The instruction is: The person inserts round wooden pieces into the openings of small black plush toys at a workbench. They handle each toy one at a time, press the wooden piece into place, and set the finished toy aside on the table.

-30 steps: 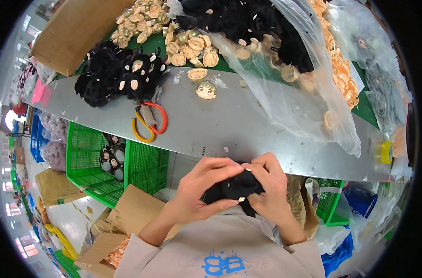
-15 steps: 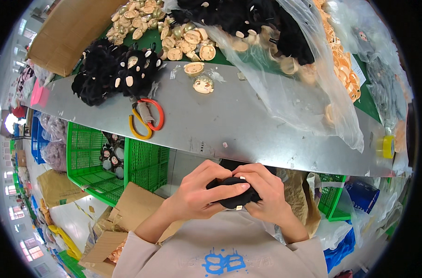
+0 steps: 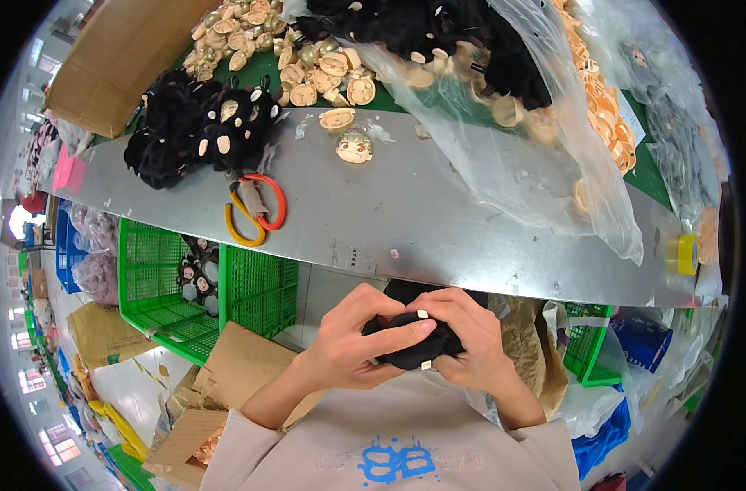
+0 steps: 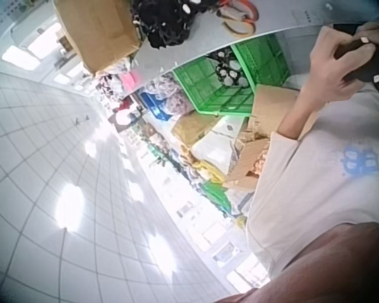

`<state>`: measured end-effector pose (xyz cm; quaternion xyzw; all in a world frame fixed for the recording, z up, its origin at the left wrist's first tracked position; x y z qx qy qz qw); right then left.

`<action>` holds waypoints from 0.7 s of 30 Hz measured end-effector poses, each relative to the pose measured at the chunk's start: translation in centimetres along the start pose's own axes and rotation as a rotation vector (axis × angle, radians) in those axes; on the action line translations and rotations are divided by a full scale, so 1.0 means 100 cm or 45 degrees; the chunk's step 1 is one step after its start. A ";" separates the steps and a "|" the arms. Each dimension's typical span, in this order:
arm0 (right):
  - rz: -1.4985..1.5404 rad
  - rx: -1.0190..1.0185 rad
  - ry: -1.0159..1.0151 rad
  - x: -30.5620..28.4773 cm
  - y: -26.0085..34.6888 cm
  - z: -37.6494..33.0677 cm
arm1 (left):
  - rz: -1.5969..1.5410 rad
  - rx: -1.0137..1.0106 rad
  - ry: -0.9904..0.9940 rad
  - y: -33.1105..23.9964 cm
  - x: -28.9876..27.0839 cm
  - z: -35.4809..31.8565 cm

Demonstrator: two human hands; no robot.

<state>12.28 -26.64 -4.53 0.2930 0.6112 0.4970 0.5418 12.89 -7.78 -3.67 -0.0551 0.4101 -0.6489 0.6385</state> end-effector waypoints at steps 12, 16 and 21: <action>-0.190 -0.126 -1.230 -0.150 -0.014 -0.020 | -0.550 -0.783 -0.677 0.008 0.002 -0.006; -0.620 0.168 -1.432 -0.269 -0.058 0.017 | -0.530 -0.789 -0.650 0.011 0.008 -0.005; -0.953 0.498 -1.217 -0.307 -0.138 0.041 | -0.333 -0.691 -0.641 0.013 0.006 -0.010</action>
Point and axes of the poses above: each hand's wrist, its own z-axis towards the middle knuckle, its own x-axis out of the palm, y = z × x, the point moved 2 cm from there along z, towards the middle knuckle, and after that the axes turned 15 degrees about x, right-handed, at the moved point
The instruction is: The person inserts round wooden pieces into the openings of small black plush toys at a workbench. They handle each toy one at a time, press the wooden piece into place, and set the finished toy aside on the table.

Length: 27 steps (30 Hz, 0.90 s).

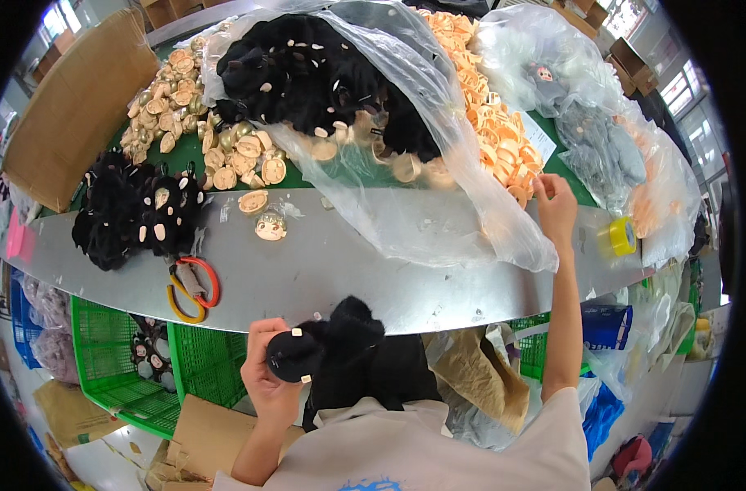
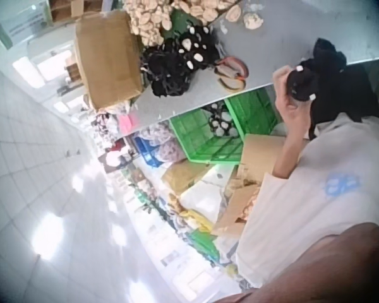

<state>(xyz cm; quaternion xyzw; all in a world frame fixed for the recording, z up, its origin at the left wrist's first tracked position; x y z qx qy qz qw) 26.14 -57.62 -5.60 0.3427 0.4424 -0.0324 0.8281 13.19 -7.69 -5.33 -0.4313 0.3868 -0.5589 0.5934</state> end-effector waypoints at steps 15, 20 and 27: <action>-0.315 0.282 -0.023 0.032 0.012 0.012 | -0.148 -0.082 -0.167 0.006 0.000 -0.002; 0.122 0.156 -0.156 -0.003 0.020 0.006 | -0.103 -0.124 -0.119 0.014 0.001 -0.001; 0.979 -0.184 0.208 -0.068 0.134 -0.074 | -0.048 -0.111 -0.005 0.004 0.010 0.005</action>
Point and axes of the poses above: each hand's wrist, its own z-axis towards the middle knuckle, its own x-axis out of the palm, y = z × x, the point moved 2 cm from there along z, towards the middle knuckle, and after that the axes turned 15 degrees about x, right-handed, at the moved point
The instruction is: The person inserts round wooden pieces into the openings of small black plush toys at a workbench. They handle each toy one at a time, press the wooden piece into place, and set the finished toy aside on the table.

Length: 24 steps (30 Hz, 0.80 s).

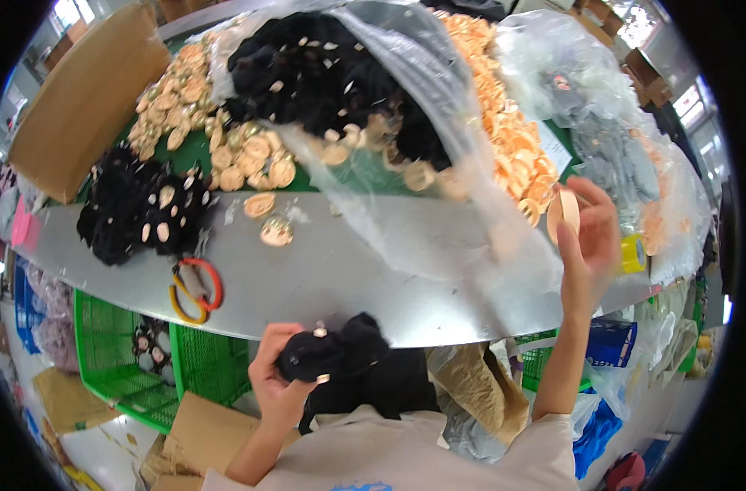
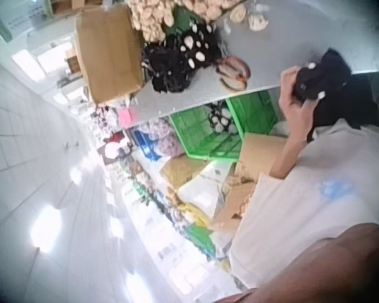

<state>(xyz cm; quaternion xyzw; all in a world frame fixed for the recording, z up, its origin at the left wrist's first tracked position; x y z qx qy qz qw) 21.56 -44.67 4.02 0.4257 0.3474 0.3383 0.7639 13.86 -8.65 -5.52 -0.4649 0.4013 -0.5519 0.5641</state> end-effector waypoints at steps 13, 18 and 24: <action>0.352 0.508 1.090 0.123 0.024 -0.129 | 0.161 0.302 0.193 -0.012 0.006 -0.005; 0.670 0.983 1.296 0.127 0.038 -0.139 | 0.224 0.219 0.107 -0.005 -0.007 -0.012; 0.757 0.823 1.209 0.125 0.046 -0.153 | 0.094 0.137 0.088 0.002 -0.007 -0.018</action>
Point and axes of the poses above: each hand's wrist, its own z-axis towards the middle knuckle, its own x-axis out of the palm, y = z × x, the point moved 2 cm from there along z, towards the middle knuckle, and after that the axes turned 15 degrees about x, right-handed, at the moved point
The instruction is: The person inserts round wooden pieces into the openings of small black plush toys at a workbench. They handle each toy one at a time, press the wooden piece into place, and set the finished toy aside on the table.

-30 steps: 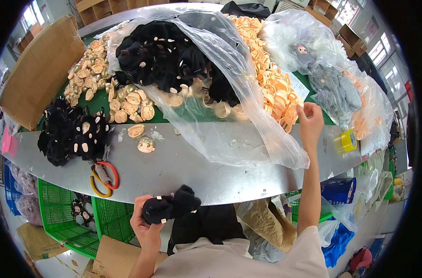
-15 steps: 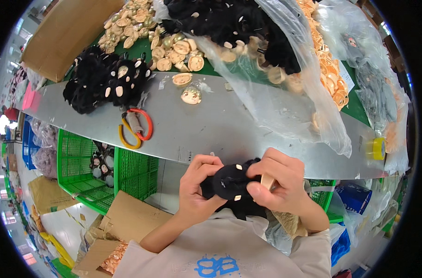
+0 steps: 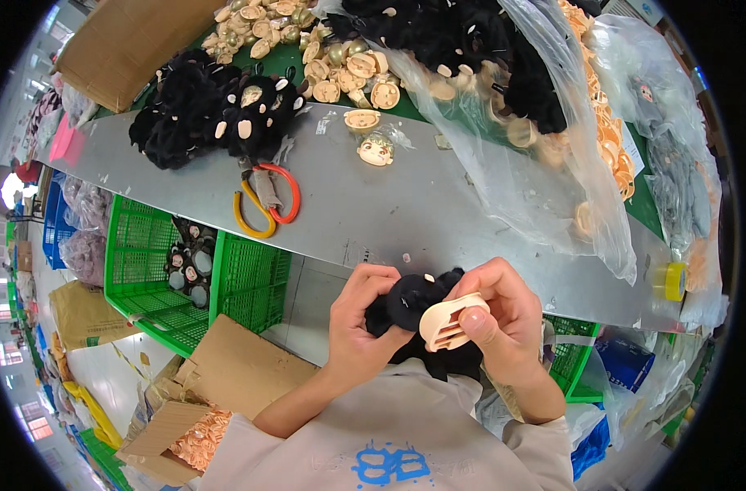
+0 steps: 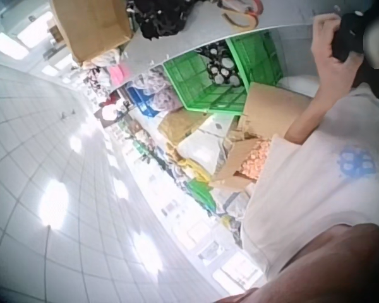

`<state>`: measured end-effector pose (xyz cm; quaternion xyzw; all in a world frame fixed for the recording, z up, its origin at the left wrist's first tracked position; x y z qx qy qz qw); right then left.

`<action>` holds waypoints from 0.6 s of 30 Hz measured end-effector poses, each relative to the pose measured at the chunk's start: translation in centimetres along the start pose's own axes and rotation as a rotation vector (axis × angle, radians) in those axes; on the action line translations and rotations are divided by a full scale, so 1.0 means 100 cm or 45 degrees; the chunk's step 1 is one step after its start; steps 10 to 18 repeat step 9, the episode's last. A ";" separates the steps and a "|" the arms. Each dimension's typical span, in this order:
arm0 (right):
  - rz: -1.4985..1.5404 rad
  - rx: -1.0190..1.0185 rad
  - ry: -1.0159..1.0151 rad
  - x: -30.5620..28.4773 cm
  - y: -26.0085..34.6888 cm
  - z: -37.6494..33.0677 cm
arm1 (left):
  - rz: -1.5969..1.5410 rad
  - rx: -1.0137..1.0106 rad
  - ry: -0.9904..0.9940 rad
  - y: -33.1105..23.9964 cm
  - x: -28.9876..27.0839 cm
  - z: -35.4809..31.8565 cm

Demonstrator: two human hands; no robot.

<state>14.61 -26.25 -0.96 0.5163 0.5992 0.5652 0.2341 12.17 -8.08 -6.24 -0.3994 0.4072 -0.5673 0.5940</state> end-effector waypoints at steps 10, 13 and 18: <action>-0.078 -0.298 0.007 -0.015 -0.011 0.003 | -0.033 -0.035 0.016 -0.001 -0.002 0.000; -0.078 -0.298 0.007 -0.015 -0.011 0.003 | -0.033 -0.035 0.016 -0.001 -0.002 0.000; -0.078 -0.298 0.007 -0.015 -0.011 0.003 | -0.033 -0.035 0.016 -0.001 -0.002 0.000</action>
Point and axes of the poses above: each hand's wrist, its own z-axis towards the middle knuckle, its own x-axis out of the palm, y = z × x, the point moved 2 cm from there along z, towards the middle knuckle, and after that the axes turned 15 degrees about x, right-handed, at the moved point
